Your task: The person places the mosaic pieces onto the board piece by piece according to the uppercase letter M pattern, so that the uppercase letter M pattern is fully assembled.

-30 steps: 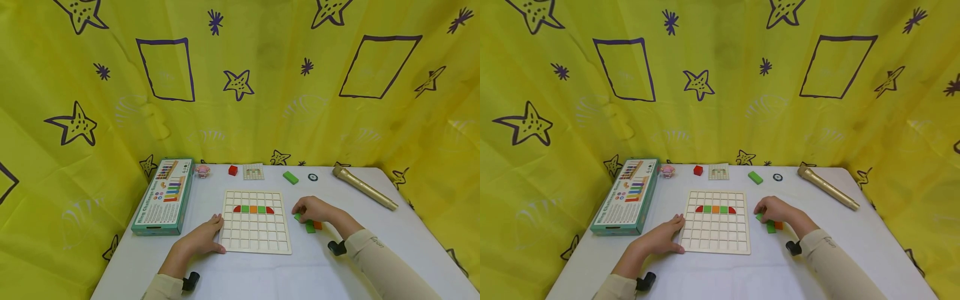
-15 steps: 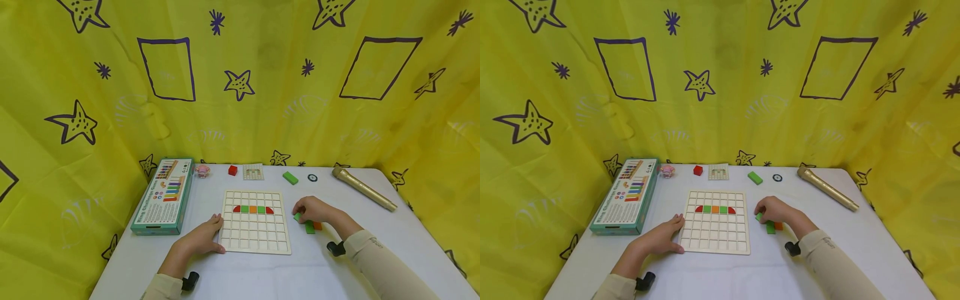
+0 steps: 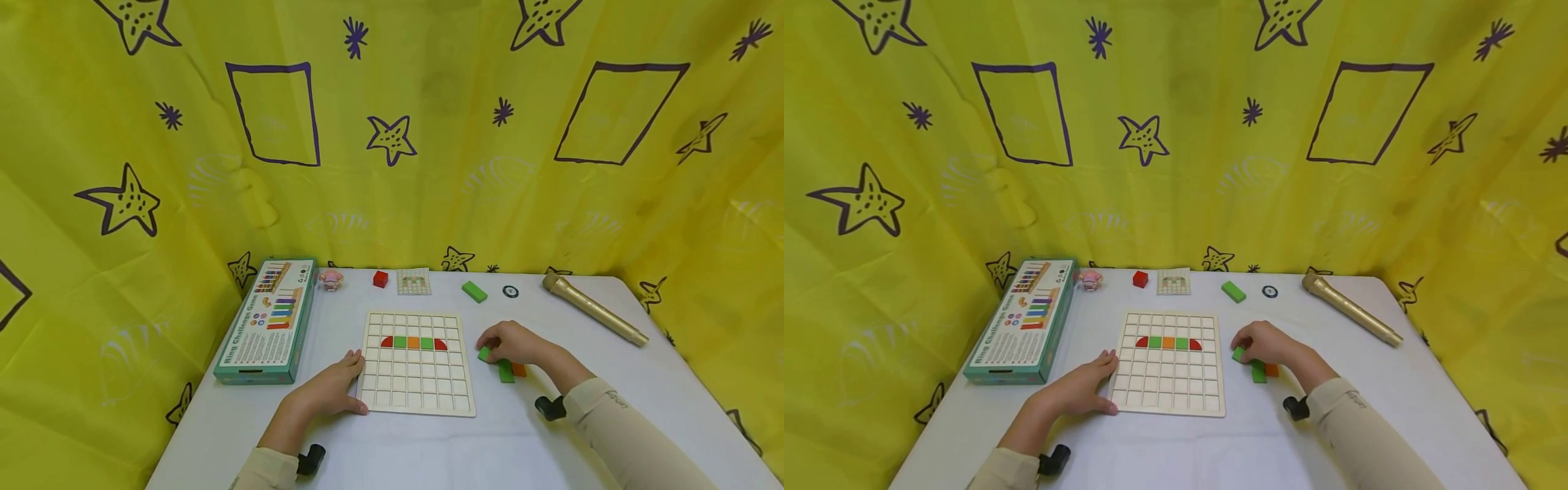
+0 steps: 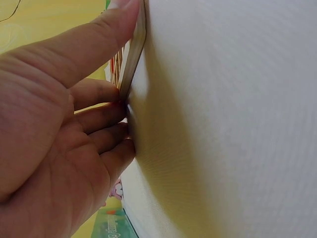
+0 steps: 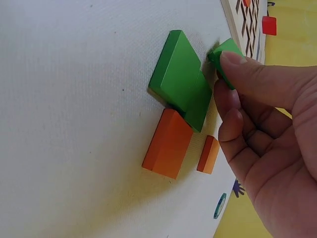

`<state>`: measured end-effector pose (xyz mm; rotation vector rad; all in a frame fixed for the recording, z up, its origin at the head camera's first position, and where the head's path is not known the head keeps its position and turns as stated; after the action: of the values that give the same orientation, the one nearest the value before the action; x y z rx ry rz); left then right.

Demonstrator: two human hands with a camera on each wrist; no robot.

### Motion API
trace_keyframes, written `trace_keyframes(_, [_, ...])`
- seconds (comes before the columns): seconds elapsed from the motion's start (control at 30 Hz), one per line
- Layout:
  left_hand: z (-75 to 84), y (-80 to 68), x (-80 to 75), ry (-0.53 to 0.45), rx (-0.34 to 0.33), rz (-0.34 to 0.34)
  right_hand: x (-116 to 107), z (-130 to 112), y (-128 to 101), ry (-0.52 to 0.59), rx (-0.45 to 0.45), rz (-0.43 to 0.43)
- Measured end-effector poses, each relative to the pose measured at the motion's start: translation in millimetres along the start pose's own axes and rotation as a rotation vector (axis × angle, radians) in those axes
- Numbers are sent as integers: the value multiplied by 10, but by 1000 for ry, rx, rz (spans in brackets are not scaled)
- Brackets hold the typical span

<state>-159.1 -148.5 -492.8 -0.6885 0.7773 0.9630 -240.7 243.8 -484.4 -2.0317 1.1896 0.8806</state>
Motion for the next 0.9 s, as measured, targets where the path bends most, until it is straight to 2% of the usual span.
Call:
trace_keyframes(0.3, [-16,0,5,3,9,3,-23,44,19,9,15,36])
trace_keyframes(0.9, [-7,-5,-3,-18,3,6,-127,-252,203,56,-31,64])
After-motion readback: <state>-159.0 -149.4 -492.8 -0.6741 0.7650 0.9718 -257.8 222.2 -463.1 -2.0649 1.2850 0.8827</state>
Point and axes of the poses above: each hand's wrist, its own y-axis towards the middle knuckle, its own x-axis out of the palm, z = x × y, the point moved 1 cm from there along y, towards the middle knuckle, and after that the axes turned 6 degrees about z, right-handed, at the moved point
